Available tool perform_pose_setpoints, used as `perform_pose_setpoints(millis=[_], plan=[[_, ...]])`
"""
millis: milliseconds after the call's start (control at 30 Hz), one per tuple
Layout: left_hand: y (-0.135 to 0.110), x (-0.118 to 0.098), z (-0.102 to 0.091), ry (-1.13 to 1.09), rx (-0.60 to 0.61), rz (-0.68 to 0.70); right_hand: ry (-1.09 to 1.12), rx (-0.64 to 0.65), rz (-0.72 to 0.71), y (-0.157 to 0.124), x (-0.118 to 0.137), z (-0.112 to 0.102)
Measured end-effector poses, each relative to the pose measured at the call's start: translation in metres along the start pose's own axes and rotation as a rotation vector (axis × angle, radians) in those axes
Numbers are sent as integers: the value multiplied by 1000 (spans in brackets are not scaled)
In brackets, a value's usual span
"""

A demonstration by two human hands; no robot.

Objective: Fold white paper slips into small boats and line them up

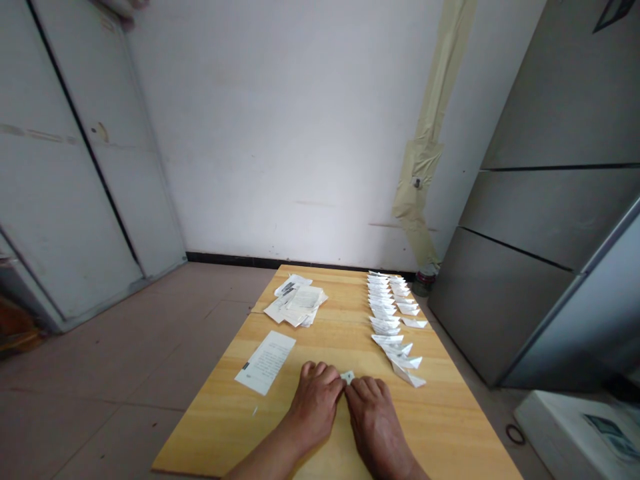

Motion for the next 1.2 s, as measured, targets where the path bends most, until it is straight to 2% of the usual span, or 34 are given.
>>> perform_pose_setpoints(millis=[300,533,1000,1200], plan=[[1,0,0,12,4,15,-49,43,51,5,4,-2],[-3,-4,-6,24,-61,23,-56,48,72,2,2,0],[-5,-2,-1,4,-105,39,14,46,126,-9,0,-1],[-5,-3,-1,14,-102,30,-49,57,133,-9,1,-3]])
Point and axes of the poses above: each hand's wrist, its own y-axis towards the middle knuckle, its own z-axis out of the palm, x = y × z, the point moved 7 cm from there along y, towards the middle knuckle, and after that the axes turned 12 degrees about -z, right-handed, at the moved point
